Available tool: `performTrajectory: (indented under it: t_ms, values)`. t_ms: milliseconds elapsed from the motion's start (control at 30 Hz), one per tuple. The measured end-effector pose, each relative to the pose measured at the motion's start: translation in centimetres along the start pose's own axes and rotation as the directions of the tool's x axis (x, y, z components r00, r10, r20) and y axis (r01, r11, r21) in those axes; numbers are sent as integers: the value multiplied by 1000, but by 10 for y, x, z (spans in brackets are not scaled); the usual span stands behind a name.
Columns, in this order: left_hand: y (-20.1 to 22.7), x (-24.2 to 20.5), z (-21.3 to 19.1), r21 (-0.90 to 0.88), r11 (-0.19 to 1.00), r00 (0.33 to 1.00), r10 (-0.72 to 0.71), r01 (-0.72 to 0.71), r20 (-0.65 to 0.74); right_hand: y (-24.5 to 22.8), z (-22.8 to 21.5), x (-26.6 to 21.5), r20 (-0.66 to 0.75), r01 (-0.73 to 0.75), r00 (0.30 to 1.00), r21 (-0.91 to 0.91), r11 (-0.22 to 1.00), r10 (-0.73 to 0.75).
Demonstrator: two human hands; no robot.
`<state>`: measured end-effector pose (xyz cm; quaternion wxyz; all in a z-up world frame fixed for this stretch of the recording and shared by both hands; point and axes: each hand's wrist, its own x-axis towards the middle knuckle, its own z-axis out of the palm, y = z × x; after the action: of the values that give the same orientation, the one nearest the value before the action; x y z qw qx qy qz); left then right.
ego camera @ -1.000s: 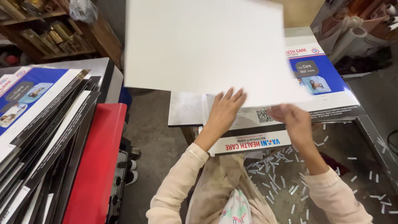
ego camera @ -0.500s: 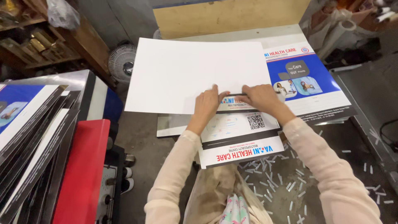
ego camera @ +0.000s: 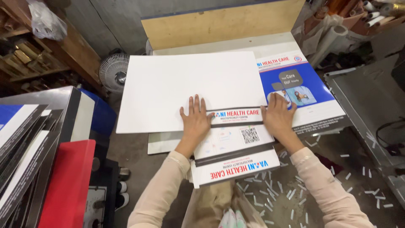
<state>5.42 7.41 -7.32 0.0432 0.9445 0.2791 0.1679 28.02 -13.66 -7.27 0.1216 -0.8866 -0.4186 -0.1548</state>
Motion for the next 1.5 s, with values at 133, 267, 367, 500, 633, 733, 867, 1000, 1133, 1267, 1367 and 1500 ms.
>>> performTrajectory:
  t_ms: [133, 267, 367, 500, 633, 733, 867, 1000, 1133, 1267, 1367, 1500]
  values:
    - [-23, -17, -29, -246, 965, 995, 101, -92, 26, 20, -31, -47, -98, 38, 995, 402, 915, 2]
    - [-16, -14, -67, -395, 891, 930, -75, 225, 359, 6, -71, -85, -41, -34, 985, 908, 417, 169]
    - [7, -7, -114, -710, 704, 989, -106, 3, -101, -13, -123, -111, -336, 244, 939, 795, 556, 69]
    - [38, 10, -215, -806, 311, 860, 91, -503, -502, -45, -179, -144, -691, 645, 673, 375, 666, -262]
    - [46, 25, -266, -683, 233, 721, 277, -692, -636, -74, -199, -152, -639, 737, 567, 111, 666, -521]
    - [12, 49, -232, -531, 587, 770, 285, -611, -571, -86, -175, -116, -580, 692, 671, 267, 670, -462]
    - [-9, 34, -106, -395, 908, 969, 45, -141, -242, -99, -116, -74, -271, 523, 851, 385, 760, -449]
    - [25, -58, -46, -677, 655, 941, 261, -337, -216, -106, -69, -43, -65, 410, 889, 548, 729, -452]
    - [31, -51, -43, -601, 789, 989, 144, -132, -28, -98, -50, -20, 197, 160, 900, 678, 718, -388]
    - [21, -38, -41, -604, 771, 975, 216, -202, -51, -103, -50, -6, 431, -99, 856, 679, 727, -286]
    - [15, -33, -41, -591, 790, 980, 199, -165, -8, -117, -60, -7, 412, -76, 892, 542, 837, -186]
    - [29, -14, -39, -342, 940, 986, 53, 4, 159, -137, -77, -15, 188, 228, 941, 266, 937, -282]
